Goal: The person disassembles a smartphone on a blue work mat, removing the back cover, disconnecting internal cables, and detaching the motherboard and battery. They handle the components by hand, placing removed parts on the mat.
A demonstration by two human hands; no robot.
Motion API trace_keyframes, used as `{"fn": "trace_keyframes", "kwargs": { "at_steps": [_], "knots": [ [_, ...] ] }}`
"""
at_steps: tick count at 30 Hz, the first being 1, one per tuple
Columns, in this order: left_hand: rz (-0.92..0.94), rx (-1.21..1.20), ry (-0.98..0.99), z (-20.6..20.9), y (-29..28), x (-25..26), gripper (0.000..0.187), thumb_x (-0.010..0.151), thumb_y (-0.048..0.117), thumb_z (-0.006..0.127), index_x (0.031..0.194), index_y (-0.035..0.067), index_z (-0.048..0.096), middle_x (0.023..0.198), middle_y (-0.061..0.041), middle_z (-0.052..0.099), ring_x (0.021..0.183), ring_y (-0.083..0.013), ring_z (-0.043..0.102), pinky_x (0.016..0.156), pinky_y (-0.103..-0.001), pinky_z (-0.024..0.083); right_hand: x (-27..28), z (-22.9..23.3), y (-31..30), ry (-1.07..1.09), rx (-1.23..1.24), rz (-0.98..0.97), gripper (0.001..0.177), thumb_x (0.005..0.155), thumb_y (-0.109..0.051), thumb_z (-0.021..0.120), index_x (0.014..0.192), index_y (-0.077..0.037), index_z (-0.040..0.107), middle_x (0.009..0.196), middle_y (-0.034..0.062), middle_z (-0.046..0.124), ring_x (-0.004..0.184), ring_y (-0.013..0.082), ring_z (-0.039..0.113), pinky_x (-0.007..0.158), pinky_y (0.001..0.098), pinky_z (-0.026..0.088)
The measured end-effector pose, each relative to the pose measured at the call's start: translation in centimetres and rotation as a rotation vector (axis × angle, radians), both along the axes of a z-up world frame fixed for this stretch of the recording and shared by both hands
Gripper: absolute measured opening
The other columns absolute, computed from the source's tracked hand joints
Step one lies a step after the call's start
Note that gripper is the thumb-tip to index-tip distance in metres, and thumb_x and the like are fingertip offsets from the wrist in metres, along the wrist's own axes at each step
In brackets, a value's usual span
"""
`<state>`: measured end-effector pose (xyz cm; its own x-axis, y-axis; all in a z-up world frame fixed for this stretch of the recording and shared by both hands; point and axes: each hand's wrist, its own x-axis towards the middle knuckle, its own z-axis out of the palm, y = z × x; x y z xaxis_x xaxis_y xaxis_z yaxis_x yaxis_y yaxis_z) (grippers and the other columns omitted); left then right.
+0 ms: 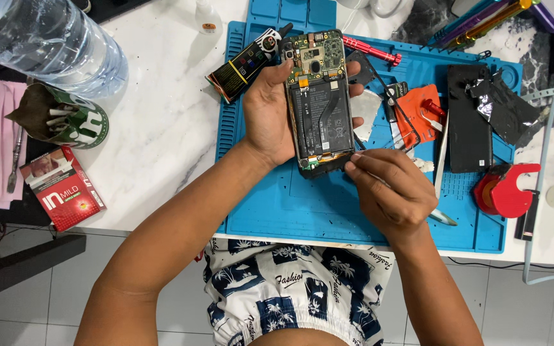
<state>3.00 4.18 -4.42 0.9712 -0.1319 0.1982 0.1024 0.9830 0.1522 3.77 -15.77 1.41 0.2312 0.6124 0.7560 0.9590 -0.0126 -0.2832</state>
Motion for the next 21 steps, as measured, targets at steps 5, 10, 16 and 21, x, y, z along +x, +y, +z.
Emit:
{"fn": "trace_keyframes", "kwargs": {
  "at_steps": [5,10,16,21],
  "knots": [
    [0.003,0.011,0.006,0.3,-0.2,-0.1,0.063,0.099,0.04,0.059,0.148,0.002,0.049,0.147,-0.022,0.055,0.134,-0.0386,0.056,0.108,-0.066,0.049,0.2,-0.5,-0.2,-0.04,-0.02,0.0,0.006,0.087,0.019,0.07,0.087,0.013,0.07,0.087,0.0249,0.069,0.076,0.0393,0.07,0.065,0.0391,0.06],
    [0.002,0.007,0.01,0.2,-0.1,-0.2,0.062,0.099,0.039,0.058,0.148,0.002,0.049,0.148,-0.022,0.055,0.134,-0.0383,0.056,0.108,-0.066,0.049,0.0,-0.5,-0.3,-0.025,-0.041,-0.025,0.008,0.088,0.018,0.071,0.091,0.011,0.071,0.09,0.0254,0.069,0.078,0.0395,0.071,0.067,0.0405,0.061],
    [0.012,0.004,0.015,0.6,0.0,-0.2,0.063,0.098,0.039,0.059,0.148,0.001,0.049,0.148,-0.022,0.054,0.134,-0.0385,0.057,0.109,-0.068,0.048,-0.4,-0.7,-1.3,0.005,0.002,-0.025,0.008,0.087,0.019,0.066,0.082,0.012,0.067,0.088,0.0304,0.068,0.079,0.0403,0.072,0.067,0.0437,0.061],
    [0.019,0.009,0.0,0.6,0.0,-0.3,0.061,0.099,0.039,0.059,0.147,0.001,0.051,0.148,-0.021,0.055,0.134,-0.0378,0.056,0.109,-0.067,0.047,-0.1,-1.5,-2.0,0.36,0.026,-0.081,0.01,0.097,-0.004,0.059,0.091,0.005,0.059,0.096,0.0259,0.067,0.091,0.0381,0.07,0.082,0.044,0.059]
  ]
}}
